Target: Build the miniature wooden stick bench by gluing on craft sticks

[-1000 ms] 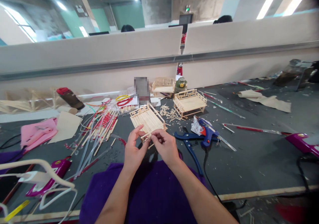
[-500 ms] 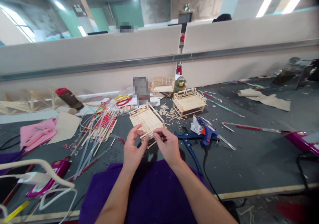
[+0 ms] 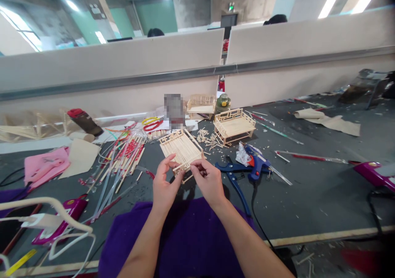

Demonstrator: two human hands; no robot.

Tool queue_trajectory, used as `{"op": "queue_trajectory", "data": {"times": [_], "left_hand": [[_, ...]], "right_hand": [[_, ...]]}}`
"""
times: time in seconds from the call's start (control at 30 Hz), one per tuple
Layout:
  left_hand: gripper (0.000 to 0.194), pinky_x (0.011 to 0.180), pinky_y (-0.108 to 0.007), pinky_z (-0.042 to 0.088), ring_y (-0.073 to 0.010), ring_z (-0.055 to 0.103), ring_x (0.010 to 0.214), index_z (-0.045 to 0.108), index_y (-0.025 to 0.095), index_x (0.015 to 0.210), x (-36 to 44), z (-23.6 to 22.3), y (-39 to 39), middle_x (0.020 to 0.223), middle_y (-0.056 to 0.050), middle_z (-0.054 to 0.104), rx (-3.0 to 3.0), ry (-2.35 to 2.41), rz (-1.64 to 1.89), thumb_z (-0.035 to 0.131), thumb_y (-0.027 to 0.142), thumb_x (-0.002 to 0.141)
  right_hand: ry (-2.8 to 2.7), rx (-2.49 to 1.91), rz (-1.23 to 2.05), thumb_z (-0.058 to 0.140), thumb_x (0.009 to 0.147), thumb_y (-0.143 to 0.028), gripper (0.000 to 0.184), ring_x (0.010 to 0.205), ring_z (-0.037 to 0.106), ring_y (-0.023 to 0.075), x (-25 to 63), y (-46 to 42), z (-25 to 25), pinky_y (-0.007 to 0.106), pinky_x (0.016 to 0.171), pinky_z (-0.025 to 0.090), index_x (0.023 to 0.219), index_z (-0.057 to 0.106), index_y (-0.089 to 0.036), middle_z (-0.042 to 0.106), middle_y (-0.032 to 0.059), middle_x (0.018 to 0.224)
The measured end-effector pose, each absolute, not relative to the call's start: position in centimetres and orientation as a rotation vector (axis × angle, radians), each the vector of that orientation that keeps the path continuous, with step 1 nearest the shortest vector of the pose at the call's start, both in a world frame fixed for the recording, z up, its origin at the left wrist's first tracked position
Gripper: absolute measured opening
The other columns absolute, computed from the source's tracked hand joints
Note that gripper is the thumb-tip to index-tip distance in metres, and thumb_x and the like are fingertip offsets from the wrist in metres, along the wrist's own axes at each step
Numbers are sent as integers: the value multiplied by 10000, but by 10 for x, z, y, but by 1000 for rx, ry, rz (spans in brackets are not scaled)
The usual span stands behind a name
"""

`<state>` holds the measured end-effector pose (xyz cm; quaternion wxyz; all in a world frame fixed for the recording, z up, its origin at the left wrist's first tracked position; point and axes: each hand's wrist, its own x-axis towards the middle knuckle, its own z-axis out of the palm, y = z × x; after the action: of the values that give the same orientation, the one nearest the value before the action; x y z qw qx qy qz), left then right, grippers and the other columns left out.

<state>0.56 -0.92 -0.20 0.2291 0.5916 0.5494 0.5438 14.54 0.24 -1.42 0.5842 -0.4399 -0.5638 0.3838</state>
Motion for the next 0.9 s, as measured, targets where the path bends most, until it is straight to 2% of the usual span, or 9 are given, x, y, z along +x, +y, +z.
{"op": "queue_trajectory", "data": {"times": [0.23, 0.53, 0.9], "left_hand": [[501, 908, -323, 468, -201, 621, 991, 552, 211, 1268, 4, -4, -10, 968, -36, 638, 1628, 1488, 1486, 711, 318, 805], [485, 973, -344, 436, -197, 614, 1002, 556, 210, 1258, 5, -3, -10, 976, -35, 637, 1631, 1494, 1487, 708, 308, 808], [514, 951, -344, 454, -196, 623, 972, 539, 205, 1279, 3, -4, -10, 967, -31, 641, 1629, 1486, 1476, 710, 322, 808]], "right_hand": [[-1407, -1079, 884, 554, 865, -284, 191, 571, 606, 141, 145, 2, -17, 240, 560, 474, 872, 721, -192, 709, 26, 732], [-1433, -1068, 876, 550, 873, -271, 198, 576, 607, 137, 145, 0, -16, 232, 555, 462, 882, 732, -196, 720, 24, 752], [-1447, -1078, 879, 533, 853, -231, 199, 542, 565, 121, 147, -1, -17, 214, 516, 410, 859, 726, -182, 665, 1, 658]]}}
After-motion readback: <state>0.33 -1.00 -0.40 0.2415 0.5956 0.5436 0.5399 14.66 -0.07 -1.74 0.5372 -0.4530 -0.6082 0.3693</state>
